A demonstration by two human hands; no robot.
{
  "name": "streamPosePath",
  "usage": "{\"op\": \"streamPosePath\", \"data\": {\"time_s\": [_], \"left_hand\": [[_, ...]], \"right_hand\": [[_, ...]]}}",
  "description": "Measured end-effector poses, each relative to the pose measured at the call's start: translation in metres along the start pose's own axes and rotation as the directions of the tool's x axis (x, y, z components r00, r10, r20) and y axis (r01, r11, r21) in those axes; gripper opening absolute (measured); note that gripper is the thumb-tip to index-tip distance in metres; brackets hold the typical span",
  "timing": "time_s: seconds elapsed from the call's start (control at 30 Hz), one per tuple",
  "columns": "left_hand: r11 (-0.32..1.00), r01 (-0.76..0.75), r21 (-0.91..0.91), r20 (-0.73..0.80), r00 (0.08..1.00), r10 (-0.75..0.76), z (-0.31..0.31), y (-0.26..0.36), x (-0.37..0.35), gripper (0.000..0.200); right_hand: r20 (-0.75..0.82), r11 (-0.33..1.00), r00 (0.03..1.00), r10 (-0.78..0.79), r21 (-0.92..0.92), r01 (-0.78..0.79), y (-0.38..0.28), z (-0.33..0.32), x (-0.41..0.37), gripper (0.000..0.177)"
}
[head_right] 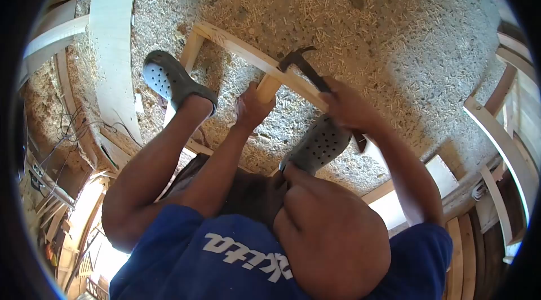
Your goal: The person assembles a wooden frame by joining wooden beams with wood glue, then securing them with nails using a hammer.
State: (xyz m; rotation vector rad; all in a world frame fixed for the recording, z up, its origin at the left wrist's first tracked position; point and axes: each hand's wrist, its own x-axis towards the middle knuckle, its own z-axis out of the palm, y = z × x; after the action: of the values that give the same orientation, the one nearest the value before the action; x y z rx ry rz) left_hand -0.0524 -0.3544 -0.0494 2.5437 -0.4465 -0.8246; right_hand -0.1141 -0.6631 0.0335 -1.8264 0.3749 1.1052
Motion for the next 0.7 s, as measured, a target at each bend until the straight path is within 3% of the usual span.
{"op": "streamPosePath", "data": {"time_s": [0.07, 0.13, 0.17, 0.2, 0.23, 0.27, 0.3, 0.33, 0.37, 0.43, 0.47, 0.5, 0.57, 0.63, 0.7], "left_hand": [[1.000, -0.003, 0.017, -0.004, 1.000, 0.003, -0.002, 0.003, 0.004, 0.051], [1.000, 0.002, 0.015, 0.002, 1.000, -0.002, -0.005, 0.004, 0.006, 0.051], [1.000, 0.002, 0.004, 0.001, 1.000, -0.002, -0.004, 0.005, 0.002, 0.051], [0.999, -0.037, -0.028, -0.065, 0.997, 0.036, 0.004, -0.003, 0.001, 0.046], [0.998, -0.047, -0.032, -0.085, 0.995, 0.044, 0.002, 0.002, 0.006, 0.046], [1.000, -0.014, -0.006, -0.043, 0.999, 0.014, -0.002, 0.005, 0.004, 0.049], [1.000, 0.020, 0.022, -0.002, 1.000, -0.020, -0.006, 0.007, 0.003, 0.051], [0.999, 0.031, 0.015, 0.011, 0.999, -0.031, -0.009, 0.008, 0.003, 0.052], [0.999, 0.031, 0.006, 0.008, 0.999, -0.031, -0.008, 0.009, 0.001, 0.052], [0.999, 0.035, -0.029, -0.003, 0.999, -0.035, -0.004, 0.004, 0.003, 0.052], [0.998, 0.061, -0.035, 0.010, 0.998, -0.061, -0.002, 0.002, 0.002, 0.053], [0.996, 0.073, -0.050, -0.014, 0.997, -0.073, -0.001, 0.001, 0.000, 0.053], [0.994, 0.074, -0.081, 0.010, 0.997, -0.073, -0.002, 0.001, 0.001, 0.054], [0.988, 0.032, -0.154, -0.044, 0.998, -0.040, 0.010, -0.012, -0.001, 0.059], [0.979, 0.172, -0.110, 0.162, 0.975, -0.153, -0.006, -0.005, 0.001, 0.064]], "right_hand": [[-0.105, 0.858, 0.981, 0.165, 0.506, -0.090, -0.008, -0.026, -0.013, 0.030], [-0.226, 0.651, 0.896, 0.383, 0.754, -0.088, 0.020, -0.040, 0.010, 0.028], [-0.216, 0.651, 0.895, 0.391, 0.753, -0.102, 0.033, -0.031, 0.017, 0.028], [-0.572, 0.863, 0.780, 0.254, 0.497, 0.084, 0.046, -0.020, 0.033, 0.029], [-0.823, 0.971, 0.569, 0.012, 0.145, 0.188, 0.056, -0.011, 0.048, 0.030], [-0.633, 0.863, 0.678, -0.373, -0.506, 0.002, 0.058, 0.011, 0.040, 0.028], [-0.392, 0.914, 0.827, -0.403, -0.207, 0.348, 0.033, 0.034, 0.010, 0.032], [-0.116, 0.980, 0.992, -0.048, 0.185, 0.069, -0.008, 0.024, -0.008, 0.040], [-0.116, 0.982, 0.992, -0.046, 0.177, 0.066, -0.008, 0.011, -0.016, 0.040], [0.026, 0.773, 0.993, 0.112, 0.626, -0.104, 0.005, -0.021, -0.021, 0.042], [-0.155, 0.690, 0.973, 0.173, 0.724, -0.007, 0.016, -0.011, -0.015, 0.044], [-0.155, 0.710, 0.975, 0.157, 0.704, -0.002, 0.028, -0.004, -0.009, 0.044], [-0.502, 0.780, 0.835, 0.228, 0.607, 0.151, 0.051, -0.010, 0.010, 0.043], [-0.462, 0.722, 0.870, 0.174, 0.660, 0.207, 0.085, -0.017, 0.025, 0.042], [-0.389, 0.785, 0.892, 0.232, 0.616, 0.064, 0.123, -0.023, 0.044, 0.043]]}}
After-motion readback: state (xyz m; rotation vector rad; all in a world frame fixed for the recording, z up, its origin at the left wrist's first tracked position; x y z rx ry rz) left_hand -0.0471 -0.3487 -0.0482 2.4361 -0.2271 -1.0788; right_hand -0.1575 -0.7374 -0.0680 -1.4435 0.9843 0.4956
